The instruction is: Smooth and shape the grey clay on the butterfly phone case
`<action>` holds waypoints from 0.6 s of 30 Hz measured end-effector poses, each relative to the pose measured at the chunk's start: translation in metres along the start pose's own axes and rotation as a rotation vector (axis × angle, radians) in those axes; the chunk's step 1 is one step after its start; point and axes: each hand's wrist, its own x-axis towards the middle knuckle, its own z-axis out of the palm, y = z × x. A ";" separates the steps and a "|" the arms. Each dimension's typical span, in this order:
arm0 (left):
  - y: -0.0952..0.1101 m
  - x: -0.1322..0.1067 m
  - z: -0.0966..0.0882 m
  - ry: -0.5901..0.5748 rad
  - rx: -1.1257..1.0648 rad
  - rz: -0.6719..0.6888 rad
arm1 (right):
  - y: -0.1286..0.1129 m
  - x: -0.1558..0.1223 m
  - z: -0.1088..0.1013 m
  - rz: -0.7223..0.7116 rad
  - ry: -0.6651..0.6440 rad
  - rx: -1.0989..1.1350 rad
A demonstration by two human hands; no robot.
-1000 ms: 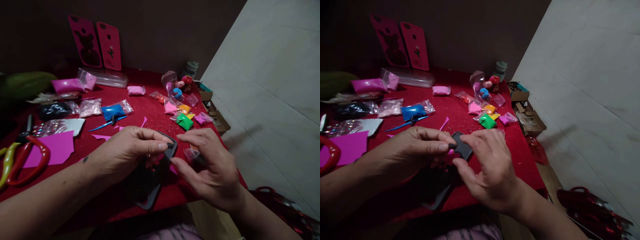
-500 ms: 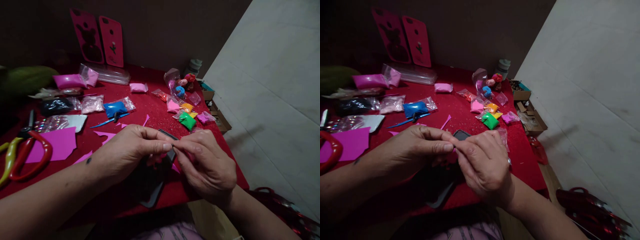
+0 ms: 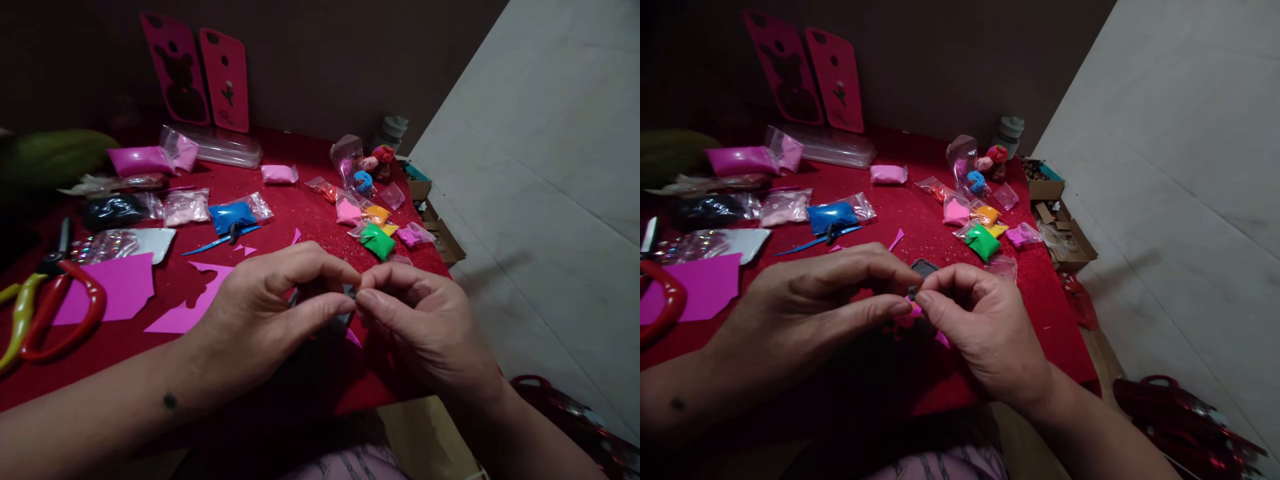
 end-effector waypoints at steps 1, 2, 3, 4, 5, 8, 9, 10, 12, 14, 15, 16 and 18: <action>0.001 -0.001 0.000 0.014 0.076 0.056 | 0.001 0.001 0.000 0.047 -0.023 0.065; 0.001 -0.002 0.001 0.025 0.135 0.096 | 0.002 0.001 0.000 0.089 -0.043 0.111; 0.001 -0.003 0.001 0.028 0.174 0.126 | 0.003 0.001 0.000 0.126 -0.059 0.142; 0.000 -0.003 0.001 0.026 0.196 0.146 | 0.003 0.002 0.000 0.156 -0.068 0.159; 0.000 -0.004 0.002 0.024 0.204 0.153 | 0.003 0.002 0.000 0.174 -0.068 0.168; 0.001 -0.005 0.003 0.038 0.150 0.112 | 0.002 0.002 0.000 0.159 -0.052 0.168; 0.002 -0.005 0.003 0.050 0.098 0.069 | 0.001 0.001 0.001 0.138 -0.047 0.156; 0.003 -0.004 0.004 0.056 0.029 0.007 | 0.000 0.001 0.001 0.114 -0.043 0.134; 0.005 -0.003 0.004 0.047 -0.130 -0.121 | -0.001 0.000 0.003 0.059 -0.026 0.058; 0.006 -0.001 0.005 0.031 -0.251 -0.214 | -0.002 -0.002 0.006 -0.012 0.001 -0.059; 0.007 -0.001 0.006 0.027 -0.283 -0.244 | -0.002 -0.002 0.008 -0.054 0.019 -0.122; 0.007 0.000 0.006 0.030 -0.301 -0.270 | -0.001 -0.003 0.009 -0.101 0.037 -0.183; 0.007 0.001 0.006 0.037 -0.312 -0.304 | 0.001 -0.003 0.012 -0.183 0.064 -0.278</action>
